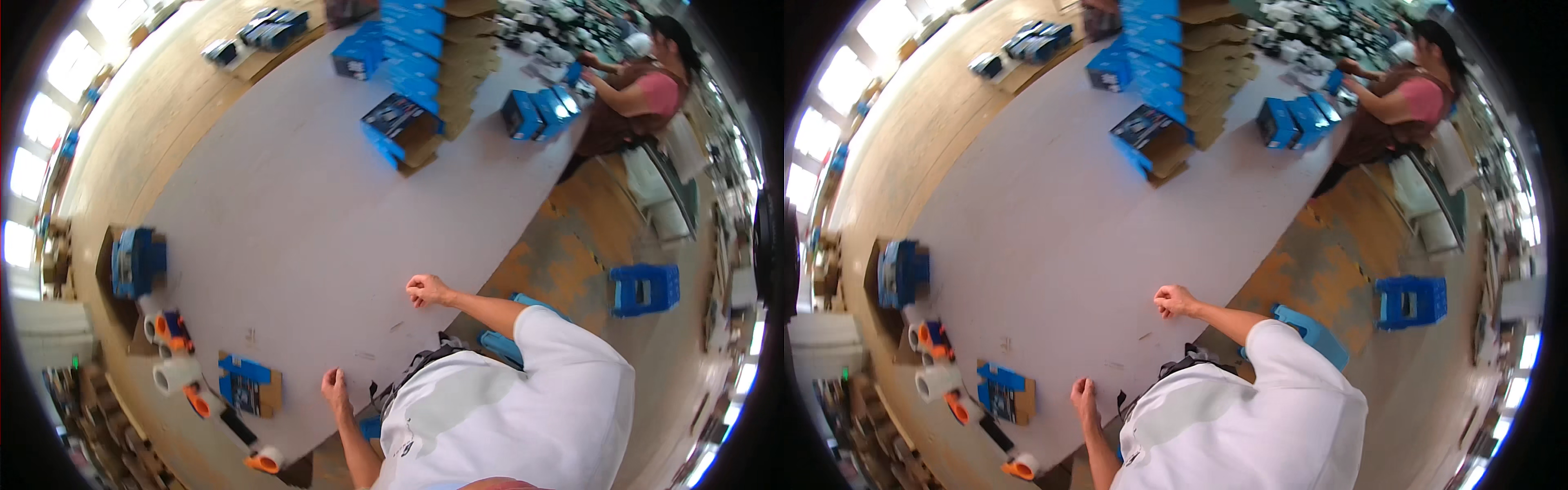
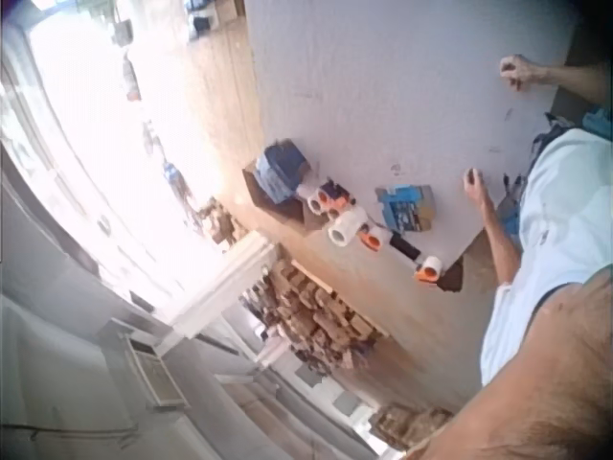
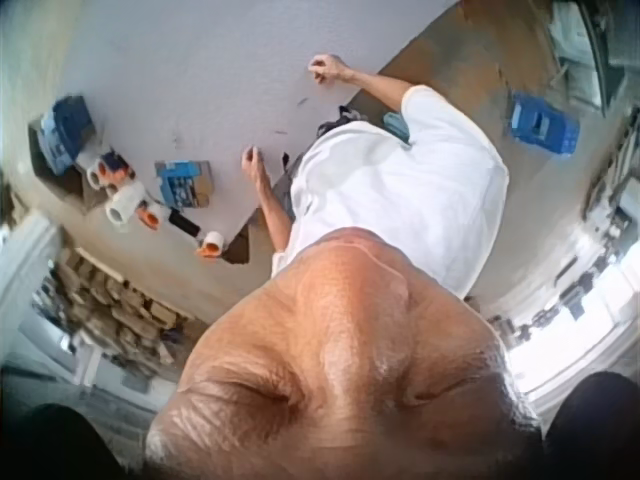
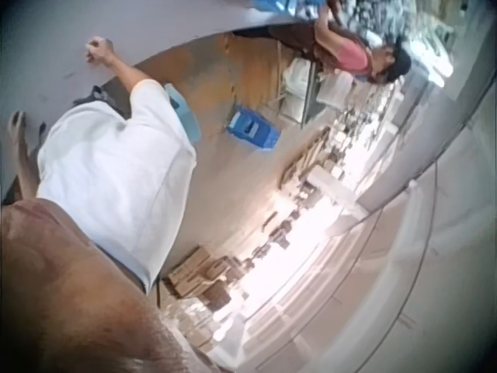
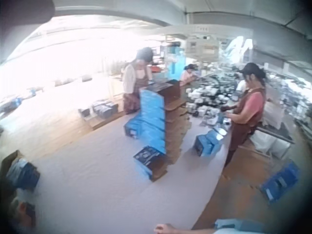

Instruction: The person folds blue product boxes, loads them into a cardboard shipping carton, then seals the carton shut with packing tape using a tape dispenser.

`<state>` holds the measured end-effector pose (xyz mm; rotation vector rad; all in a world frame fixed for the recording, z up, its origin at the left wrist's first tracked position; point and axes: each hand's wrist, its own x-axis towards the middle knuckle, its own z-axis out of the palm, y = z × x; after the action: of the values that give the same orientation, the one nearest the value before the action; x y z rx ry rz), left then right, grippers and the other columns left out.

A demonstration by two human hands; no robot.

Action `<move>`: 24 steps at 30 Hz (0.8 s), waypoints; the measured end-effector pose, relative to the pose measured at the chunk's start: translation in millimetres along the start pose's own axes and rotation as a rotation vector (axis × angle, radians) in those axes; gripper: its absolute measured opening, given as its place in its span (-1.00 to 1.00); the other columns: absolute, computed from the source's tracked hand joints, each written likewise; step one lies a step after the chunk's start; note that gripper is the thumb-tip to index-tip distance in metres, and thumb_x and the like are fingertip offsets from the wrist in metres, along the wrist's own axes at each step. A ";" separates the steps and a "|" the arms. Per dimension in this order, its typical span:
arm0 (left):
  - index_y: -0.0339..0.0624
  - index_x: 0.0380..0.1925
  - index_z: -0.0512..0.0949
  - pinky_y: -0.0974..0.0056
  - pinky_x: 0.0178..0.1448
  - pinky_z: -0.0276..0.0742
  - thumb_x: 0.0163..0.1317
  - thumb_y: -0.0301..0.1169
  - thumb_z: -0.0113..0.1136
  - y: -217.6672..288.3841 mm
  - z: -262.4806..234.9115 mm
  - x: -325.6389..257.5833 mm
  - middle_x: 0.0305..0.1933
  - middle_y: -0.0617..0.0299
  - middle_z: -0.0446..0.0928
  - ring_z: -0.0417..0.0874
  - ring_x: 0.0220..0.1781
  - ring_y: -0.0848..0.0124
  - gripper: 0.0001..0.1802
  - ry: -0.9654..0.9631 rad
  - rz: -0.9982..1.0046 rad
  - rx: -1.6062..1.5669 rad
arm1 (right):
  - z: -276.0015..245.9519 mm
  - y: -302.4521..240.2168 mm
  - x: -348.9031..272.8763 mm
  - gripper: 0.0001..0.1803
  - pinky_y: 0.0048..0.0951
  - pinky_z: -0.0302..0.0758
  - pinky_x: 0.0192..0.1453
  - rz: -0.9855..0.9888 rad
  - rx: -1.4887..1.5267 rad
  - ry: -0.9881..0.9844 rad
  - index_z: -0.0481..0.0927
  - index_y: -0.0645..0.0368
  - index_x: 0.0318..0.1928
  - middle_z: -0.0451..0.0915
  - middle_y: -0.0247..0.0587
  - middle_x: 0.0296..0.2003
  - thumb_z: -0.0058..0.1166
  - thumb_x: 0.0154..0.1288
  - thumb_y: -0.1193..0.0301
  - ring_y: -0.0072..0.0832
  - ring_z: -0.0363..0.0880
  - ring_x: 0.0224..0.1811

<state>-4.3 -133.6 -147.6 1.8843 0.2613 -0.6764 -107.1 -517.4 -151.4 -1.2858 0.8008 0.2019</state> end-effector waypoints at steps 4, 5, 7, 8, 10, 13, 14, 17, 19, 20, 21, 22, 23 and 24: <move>-0.33 -0.23 0.61 0.35 -0.17 0.51 0.20 -0.33 0.24 4.3 -6.2 2.2 -0.34 0.22 0.61 0.57 -0.28 0.48 -0.73 0.057 0.032 0.068 | 7.0 6.7 2.6 -0.75 -0.49 0.62 -0.38 0.020 -0.091 -0.111 0.56 0.19 -0.13 0.62 -0.26 -0.41 0.05 0.37 0.27 -0.53 0.65 -0.43; -0.31 -0.23 0.62 0.32 -0.18 0.52 0.21 -0.30 0.24 2.7 -10.3 5.3 -0.34 0.19 0.64 0.60 -0.30 0.46 -0.72 0.133 0.143 0.100 | 8.5 0.9 -2.0 -0.74 -0.49 0.61 -0.39 0.022 -0.108 -0.106 0.56 0.20 -0.14 0.62 -0.25 -0.39 0.05 0.37 0.26 -0.53 0.65 -0.42; -0.25 -0.24 0.64 0.25 -0.12 0.55 0.15 -0.25 0.26 6.9 -23.0 17.2 -0.35 0.11 0.67 0.67 -0.28 0.34 -0.70 0.262 0.203 0.203 | 4.6 -3.2 -10.1 -0.79 -0.54 0.59 -0.40 0.021 -0.096 -0.026 0.55 0.21 -0.15 0.59 -0.25 -0.40 0.05 0.37 0.32 -0.54 0.62 -0.45; -0.24 -0.22 0.63 0.31 -0.17 0.53 0.15 -0.30 0.26 8.6 -34.0 22.9 -0.37 0.21 0.65 0.63 -0.30 0.46 -0.74 0.356 0.250 0.202 | 5.5 -2.3 -11.0 -0.78 -0.55 0.58 -0.40 0.031 -0.107 -0.030 0.54 0.22 -0.14 0.59 -0.25 -0.40 0.05 0.37 0.31 -0.55 0.62 -0.45; -0.22 -0.24 0.62 0.28 -0.14 0.54 0.11 -0.30 0.29 30.8 -59.8 23.8 -0.37 0.21 0.65 0.64 -0.30 0.41 -0.73 0.530 0.258 0.191 | 1.6 -4.2 -21.7 -0.78 -0.54 0.56 -0.38 0.055 -0.147 -0.026 0.52 0.20 -0.13 0.59 -0.26 -0.39 0.05 0.37 0.31 -0.54 0.62 -0.44; -0.16 -0.18 0.59 0.17 -0.02 0.54 0.07 -0.21 0.32 33.7 -124.0 23.8 -0.24 0.08 0.63 0.65 -0.15 0.18 -0.65 0.797 0.216 0.283 | 21.2 -2.6 -22.7 -0.78 -0.53 0.56 -0.36 0.063 -0.228 -0.112 0.52 0.19 -0.12 0.59 -0.26 -0.39 0.04 0.37 0.31 -0.53 0.62 -0.43; -0.15 -0.14 0.57 0.16 0.03 0.51 0.05 -0.19 0.34 31.8 -143.7 27.0 -0.19 0.07 0.62 0.63 -0.09 0.15 -0.60 0.847 0.162 0.288 | 26.5 -1.0 -23.8 -0.78 -0.53 0.56 -0.36 0.073 -0.251 -0.142 0.51 0.20 -0.12 0.59 -0.26 -0.39 0.04 0.37 0.31 -0.54 0.62 -0.43; -0.16 0.02 0.48 0.06 0.17 0.43 0.02 -0.07 0.35 26.6 -195.8 44.4 0.02 0.05 0.51 0.50 0.13 0.11 -0.39 0.897 -0.033 0.339 | 45.5 10.1 -29.3 -0.78 -0.53 0.56 -0.37 0.064 -0.309 -0.181 0.51 0.22 -0.11 0.60 -0.23 -0.39 0.05 0.37 0.33 -0.52 0.62 -0.44; -0.18 0.08 0.42 0.00 0.22 0.38 -0.01 -0.01 0.36 21.3 -206.3 58.4 0.11 0.05 0.43 0.41 0.21 0.09 -0.29 0.926 -0.143 0.344 | 49.8 17.3 -37.6 -0.77 -0.53 0.57 -0.38 0.074 -0.350 -0.199 0.52 0.25 -0.09 0.60 -0.21 -0.39 0.06 0.35 0.35 -0.50 0.62 -0.43; -0.19 0.13 0.36 -0.06 0.26 0.33 -0.04 0.06 0.37 22.9 -209.6 66.3 0.20 0.05 0.34 0.32 0.30 0.07 -0.19 0.949 -0.244 0.371 | 53.9 17.7 -43.4 -0.77 -0.53 0.57 -0.38 0.071 -0.364 -0.189 0.52 0.25 -0.09 0.60 -0.21 -0.39 0.06 0.35 0.35 -0.50 0.62 -0.43; -0.19 0.13 0.36 -0.06 0.26 0.33 -0.04 0.06 0.37 23.9 -214.0 72.7 0.20 0.05 0.34 0.32 0.30 0.07 -0.19 0.941 -0.246 0.356 | 58.8 18.7 -48.8 -0.76 -0.52 0.58 -0.37 0.079 -0.381 -0.198 0.52 0.26 -0.09 0.60 -0.20 -0.38 0.06 0.35 0.36 -0.50 0.62 -0.43; -0.20 0.14 0.34 -0.09 0.26 0.33 -0.06 0.09 0.38 29.1 -215.9 78.8 0.21 0.05 0.31 0.30 0.31 0.07 -0.14 0.873 -0.327 0.360 | 60.1 20.0 -54.2 -0.76 -0.52 0.58 -0.37 0.090 -0.395 -0.200 0.53 0.26 -0.09 0.60 -0.20 -0.38 0.06 0.34 0.36 -0.50 0.63 -0.42; -0.20 0.15 0.31 -0.12 0.26 0.32 -0.09 0.12 0.39 34.6 -216.0 83.4 0.23 0.06 0.28 0.27 0.33 0.06 -0.10 0.805 -0.405 0.366 | 61.6 21.4 -59.0 -0.75 -0.51 0.60 -0.36 0.105 -0.389 -0.202 0.53 0.27 -0.09 0.61 -0.19 -0.37 0.07 0.33 0.36 -0.49 0.63 -0.41; -0.20 0.15 0.31 -0.12 0.26 0.32 -0.09 0.12 0.39 38.2 -213.5 89.2 0.23 0.06 0.28 0.27 0.33 0.06 -0.10 0.791 -0.404 0.357 | 62.2 21.1 -61.0 -0.75 -0.51 0.60 -0.36 0.105 -0.398 -0.188 0.53 0.27 -0.09 0.61 -0.19 -0.37 0.07 0.33 0.36 -0.49 0.63 -0.41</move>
<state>157.3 32.1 -110.1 2.4067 1.1074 -0.2009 -136.7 -436.9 -125.6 -1.5704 0.6865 0.5809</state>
